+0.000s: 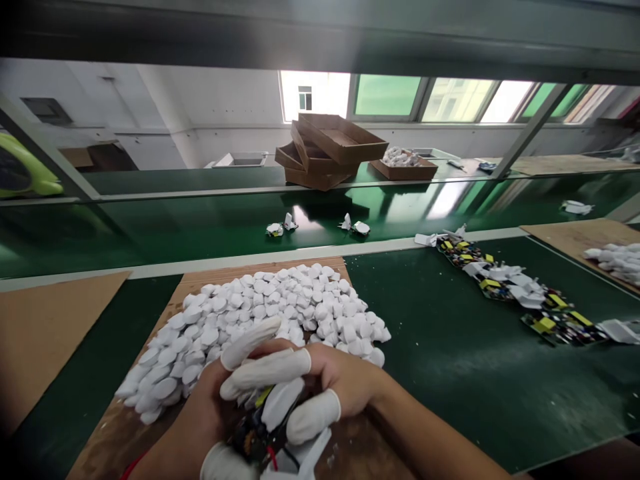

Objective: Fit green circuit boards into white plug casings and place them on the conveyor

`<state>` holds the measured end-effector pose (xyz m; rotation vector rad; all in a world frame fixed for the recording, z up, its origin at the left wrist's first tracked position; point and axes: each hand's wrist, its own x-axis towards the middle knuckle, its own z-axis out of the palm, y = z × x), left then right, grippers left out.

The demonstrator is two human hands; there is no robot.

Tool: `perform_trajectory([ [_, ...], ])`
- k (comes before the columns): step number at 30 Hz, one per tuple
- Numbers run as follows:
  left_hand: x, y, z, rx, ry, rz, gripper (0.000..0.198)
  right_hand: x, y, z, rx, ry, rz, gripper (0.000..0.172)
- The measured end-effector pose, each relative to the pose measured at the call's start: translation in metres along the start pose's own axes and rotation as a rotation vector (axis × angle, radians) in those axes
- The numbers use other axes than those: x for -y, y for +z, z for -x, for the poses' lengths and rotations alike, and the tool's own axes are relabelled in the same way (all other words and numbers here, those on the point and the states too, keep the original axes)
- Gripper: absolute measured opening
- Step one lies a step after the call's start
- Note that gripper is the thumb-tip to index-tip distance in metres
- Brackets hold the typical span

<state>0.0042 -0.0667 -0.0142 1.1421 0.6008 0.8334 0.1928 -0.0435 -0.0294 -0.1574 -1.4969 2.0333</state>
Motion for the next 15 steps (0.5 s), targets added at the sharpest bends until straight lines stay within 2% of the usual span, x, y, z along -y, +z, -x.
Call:
perform_trajectory([
  [2, 0.008, -0.005, 0.002, -0.037, 0.019, 0.022, 0.101, -0.001, 0.003, -0.001, -0.057, 0.02, -0.054, 0.054],
  [7, 0.017, -0.011, 0.004, -0.03, 0.059, 0.114, 0.097, -0.001, 0.007, -0.002, -0.148, -0.031, -0.103, 0.036],
  [12, 0.013, -0.01, 0.002, -0.013, 0.044, -0.024, 0.104, -0.003, 0.005, -0.003, -0.161, -0.014, -0.104, 0.039],
  [15, 0.011, -0.01, 0.002, -0.003, 0.02, -0.054, 0.104, -0.002, 0.005, -0.004, -0.195, -0.039, -0.065, 0.034],
])
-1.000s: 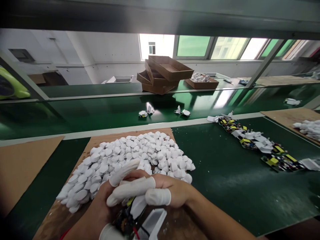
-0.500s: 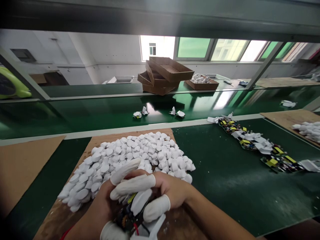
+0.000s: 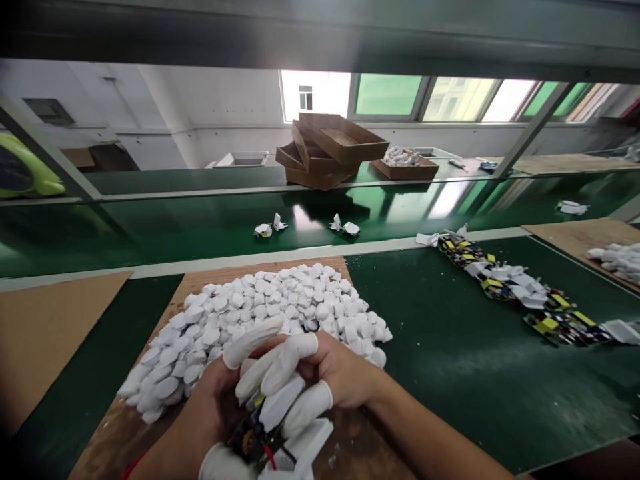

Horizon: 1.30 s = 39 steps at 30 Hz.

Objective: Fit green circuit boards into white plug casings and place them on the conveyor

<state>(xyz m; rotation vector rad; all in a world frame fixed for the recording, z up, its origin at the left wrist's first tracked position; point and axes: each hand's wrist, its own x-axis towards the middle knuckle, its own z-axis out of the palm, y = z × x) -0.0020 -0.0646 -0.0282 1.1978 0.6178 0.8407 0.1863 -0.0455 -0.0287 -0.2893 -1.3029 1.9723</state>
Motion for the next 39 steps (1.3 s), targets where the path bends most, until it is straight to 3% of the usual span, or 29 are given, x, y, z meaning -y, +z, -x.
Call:
perform_trajectory([
  [8, -0.008, 0.005, 0.001, -0.014, -0.061, 0.067, 0.106, 0.001, -0.001, 0.0, 0.036, 0.012, 0.012, 0.039],
  [13, -0.013, 0.009, -0.002, -0.006, -0.02, 0.058, 0.108, 0.002, -0.003, -0.002, 0.061, -0.019, -0.03, 0.044],
  [17, -0.014, 0.01, -0.004, 0.033, -0.026, 0.098, 0.104, 0.005, 0.001, -0.004, 0.01, -0.044, -0.033, 0.036],
  [22, -0.015, 0.01, -0.004, -0.041, -0.022, 0.021, 0.099, 0.009, 0.003, -0.004, -0.024, -0.006, -0.024, 0.034],
  [27, -0.015, 0.009, -0.004, -0.034, -0.057, 0.043, 0.095, 0.01, 0.002, -0.004, -0.03, -0.019, 0.007, 0.03],
  [32, -0.019, 0.012, -0.004, -0.112, -0.023, 0.053, 0.079, 0.012, 0.004, -0.002, -0.155, -0.072, 0.012, 0.033],
  [36, -0.024, 0.016, -0.004, -0.298, -0.058, -0.012, 0.07, 0.012, -0.002, -0.003, -0.328, -0.165, 0.155, 0.015],
  [39, -0.031, 0.018, -0.008, -0.194, -0.042, -0.095, 0.059, 0.012, -0.008, -0.003, -0.338, -0.163, 0.231, 0.015],
])
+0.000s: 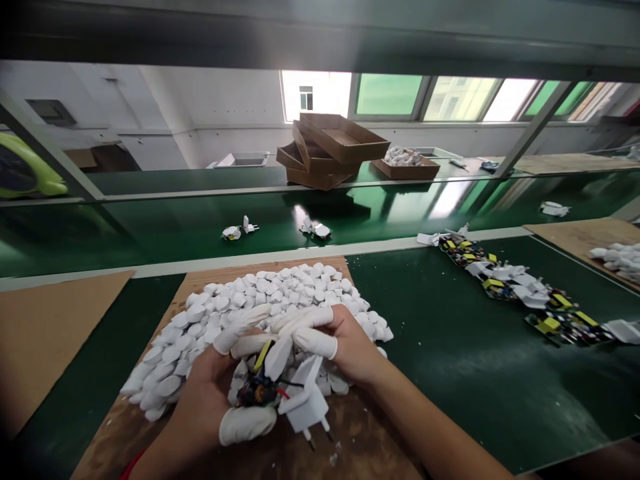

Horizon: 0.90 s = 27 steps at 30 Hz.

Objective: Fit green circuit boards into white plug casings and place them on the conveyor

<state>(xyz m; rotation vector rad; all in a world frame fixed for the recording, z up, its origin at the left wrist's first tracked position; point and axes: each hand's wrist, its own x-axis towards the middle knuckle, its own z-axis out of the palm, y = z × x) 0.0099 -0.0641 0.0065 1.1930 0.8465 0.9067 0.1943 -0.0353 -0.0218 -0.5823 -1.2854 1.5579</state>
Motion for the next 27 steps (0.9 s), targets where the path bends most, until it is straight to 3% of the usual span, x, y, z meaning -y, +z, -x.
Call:
perform_trajectory([
  [2, -0.005, 0.002, -0.003, 0.058, 0.071, -0.104, 0.06, 0.001, -0.002, 0.0, -0.008, 0.012, 0.054, 0.018],
  [5, -0.009, 0.002, -0.004, 0.034, 0.153, -0.332, 0.062, 0.006, -0.001, 0.0, 0.001, -0.008, 0.241, 0.026],
  [10, -0.003, -0.001, -0.003, 0.005, 0.158, -0.567, 0.053, 0.009, 0.002, 0.001, 0.021, -0.081, 0.443, 0.027],
  [15, 0.004, -0.004, -0.005, -0.071, 0.174, -0.541, 0.057, 0.007, 0.003, 0.002, 0.024, -0.134, 0.445, 0.02],
  [21, -0.001, 0.0, -0.005, -0.014, 0.116, -0.378, 0.056, 0.012, 0.003, 0.002, 0.105, -0.151, 0.342, 0.023],
  [27, 0.004, 0.0, -0.003, -0.04, 0.214, -0.261, 0.069, 0.01, 0.002, 0.004, 0.094, -0.078, 0.215, 0.023],
])
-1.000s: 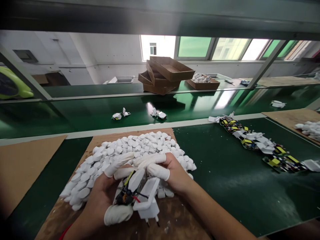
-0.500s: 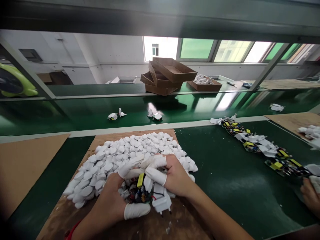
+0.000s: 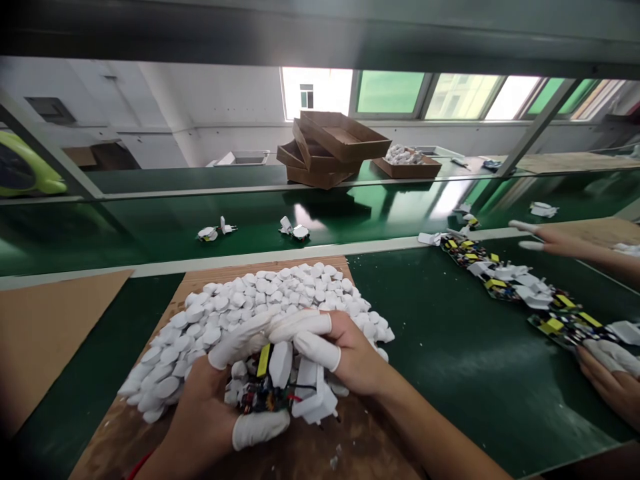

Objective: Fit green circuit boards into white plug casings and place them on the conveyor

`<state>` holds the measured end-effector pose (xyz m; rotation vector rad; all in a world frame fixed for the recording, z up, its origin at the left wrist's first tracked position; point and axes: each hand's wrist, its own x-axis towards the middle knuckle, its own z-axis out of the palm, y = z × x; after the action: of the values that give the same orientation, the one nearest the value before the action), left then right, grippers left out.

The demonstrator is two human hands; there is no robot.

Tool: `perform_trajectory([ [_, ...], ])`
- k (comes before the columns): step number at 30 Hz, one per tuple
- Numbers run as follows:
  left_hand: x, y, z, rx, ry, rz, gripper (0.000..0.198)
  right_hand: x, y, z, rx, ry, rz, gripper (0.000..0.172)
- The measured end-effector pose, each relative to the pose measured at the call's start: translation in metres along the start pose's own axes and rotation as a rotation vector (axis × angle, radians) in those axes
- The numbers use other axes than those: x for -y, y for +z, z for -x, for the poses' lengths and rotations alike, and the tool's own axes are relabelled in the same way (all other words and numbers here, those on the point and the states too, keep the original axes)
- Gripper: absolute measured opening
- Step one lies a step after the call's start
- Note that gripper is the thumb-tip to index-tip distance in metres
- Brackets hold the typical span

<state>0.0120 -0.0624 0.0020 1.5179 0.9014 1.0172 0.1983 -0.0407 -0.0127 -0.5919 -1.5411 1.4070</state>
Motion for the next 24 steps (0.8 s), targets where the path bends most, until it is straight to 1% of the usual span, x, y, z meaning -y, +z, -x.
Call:
perform_trajectory([
  [3, 0.0019, 0.0013, 0.0014, -0.018, -0.016, 0.049, 0.064, 0.001, 0.0018, 0.0012, 0.01, 0.048, -0.057, 0.025],
  [5, 0.0004, 0.0025, 0.0014, -0.028, -0.029, 0.077, 0.059, 0.0023, 0.0025, 0.0009, 0.024, 0.036, -0.056, 0.025],
  [8, -0.0021, 0.0029, 0.0005, -0.023, -0.06, 0.094, 0.055, 0.0031, 0.0027, -0.0001, 0.022, -0.003, 0.006, 0.023],
  [12, 0.0, 0.0005, -0.0003, -0.029, -0.103, 0.014, 0.052, 0.0026, 0.003, -0.001, 0.028, -0.001, 0.068, 0.026],
  [16, 0.0022, -0.0009, -0.0011, -0.018, -0.077, -0.059, 0.051, 0.0034, 0.0041, -0.0013, 0.033, 0.03, 0.127, 0.027],
  [18, 0.0013, -0.0008, -0.0022, -0.019, -0.075, -0.023, 0.051, 0.0036, 0.0046, -0.001, 0.023, 0.03, 0.139, 0.028],
  [21, 0.0001, -0.0009, -0.0036, -0.037, -0.122, 0.105, 0.05, 0.0035, 0.0047, -0.0006, 0.029, 0.071, 0.099, 0.029],
  [24, 0.0019, -0.0019, -0.0025, -0.021, -0.172, 0.225, 0.059, 0.0055, 0.0036, -0.0006, 0.069, 0.06, 0.063, 0.029],
])
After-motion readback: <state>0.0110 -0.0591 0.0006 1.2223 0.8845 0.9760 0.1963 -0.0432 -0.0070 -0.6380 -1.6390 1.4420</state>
